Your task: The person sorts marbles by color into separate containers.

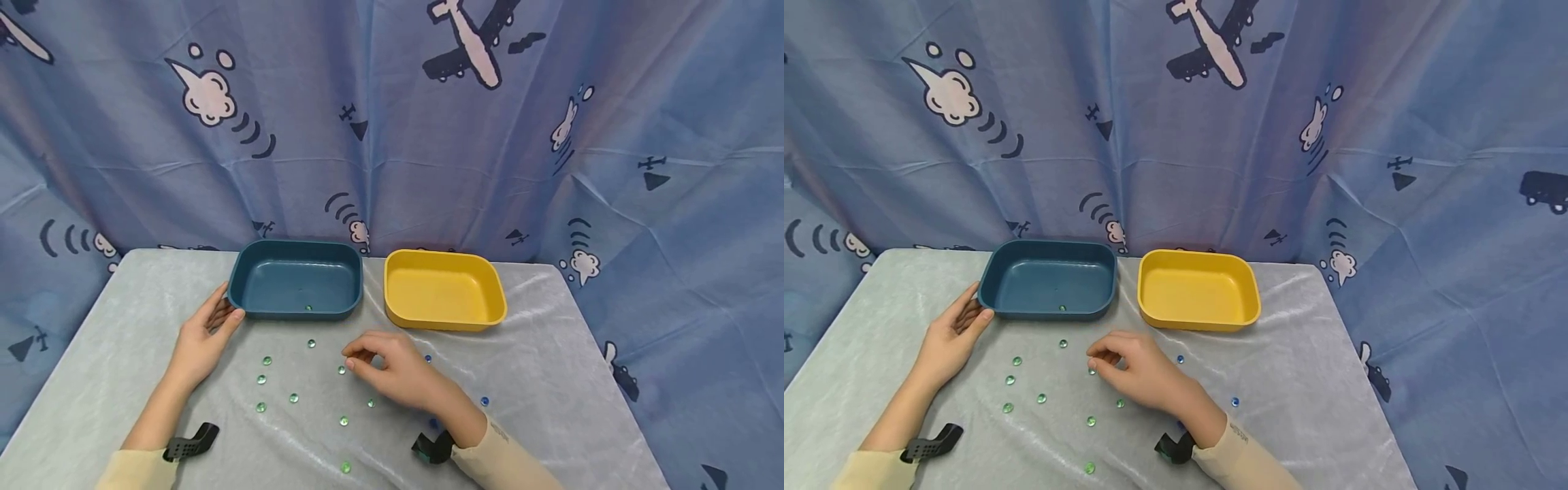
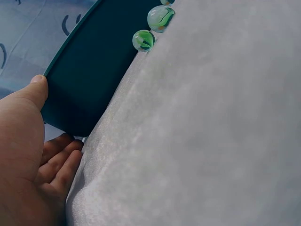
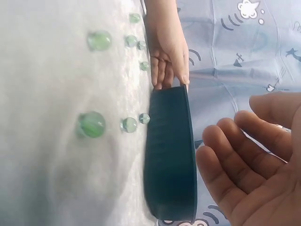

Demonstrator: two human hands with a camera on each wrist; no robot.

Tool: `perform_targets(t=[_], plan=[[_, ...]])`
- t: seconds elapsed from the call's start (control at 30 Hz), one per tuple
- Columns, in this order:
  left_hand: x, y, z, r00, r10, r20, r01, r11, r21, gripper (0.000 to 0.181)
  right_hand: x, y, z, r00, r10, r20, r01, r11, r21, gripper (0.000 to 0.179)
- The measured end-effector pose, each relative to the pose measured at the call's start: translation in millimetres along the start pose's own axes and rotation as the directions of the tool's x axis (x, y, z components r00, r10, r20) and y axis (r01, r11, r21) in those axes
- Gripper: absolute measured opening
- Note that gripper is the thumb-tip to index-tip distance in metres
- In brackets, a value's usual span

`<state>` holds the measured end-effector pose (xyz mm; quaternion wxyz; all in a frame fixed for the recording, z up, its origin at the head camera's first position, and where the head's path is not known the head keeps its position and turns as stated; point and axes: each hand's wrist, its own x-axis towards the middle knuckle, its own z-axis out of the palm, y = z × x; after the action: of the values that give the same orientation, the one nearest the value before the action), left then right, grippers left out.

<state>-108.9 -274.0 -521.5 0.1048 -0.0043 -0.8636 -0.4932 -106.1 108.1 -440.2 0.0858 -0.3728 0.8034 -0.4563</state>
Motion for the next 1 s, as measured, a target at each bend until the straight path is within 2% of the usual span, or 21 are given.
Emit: perform_targets(t=[0.13, 0.33, 0.57, 0.67, 0.87, 1.0], plan=[[1.5, 0.2, 0.4, 1.000, -0.001, 0.001, 0.001, 1.000, 0.006, 0.073, -8.0, -2, 2, 0.999, -0.012, 0.049, 0.011, 1.000, 0.020, 0.014], [2.1, 0.3, 0.8, 1.000, 0.001, -0.004, -0.001, 1.000, 0.009, 0.073, -20.1, -2, 10, 0.991, -0.078, 0.108, 0.075, 0.997, 0.030, 0.016], [1.4, -0.3, 1.9, 1.000, 0.000, -0.007, 0.000, 1.000, 0.010, 0.072, -36.6, -2, 21, 0.979, -0.091, 0.181, 0.082, 0.995, 0.057, 0.014], [0.5, 0.3, 1.8, 1.000, -0.001, -0.004, 0.001, 1.000, 0.011, 0.072, -42.5, -2, 26, 0.972, -0.108, 0.211, 0.096, 0.993, 0.069, 0.014], [-1.1, 0.8, 1.6, 1.000, -0.006, -0.002, 0.006, 1.000, 0.009, 0.073, -51.4, -1, 34, 0.952, -0.105, 0.286, 0.072, 0.990, 0.122, 0.018], [-0.5, 1.7, 1.4, 1.000, -0.002, -0.004, 0.002, 1.000, 0.003, 0.072, -55.7, 1, 40, 0.941, -0.148, 0.304, 0.110, 0.984, 0.139, 0.016]])
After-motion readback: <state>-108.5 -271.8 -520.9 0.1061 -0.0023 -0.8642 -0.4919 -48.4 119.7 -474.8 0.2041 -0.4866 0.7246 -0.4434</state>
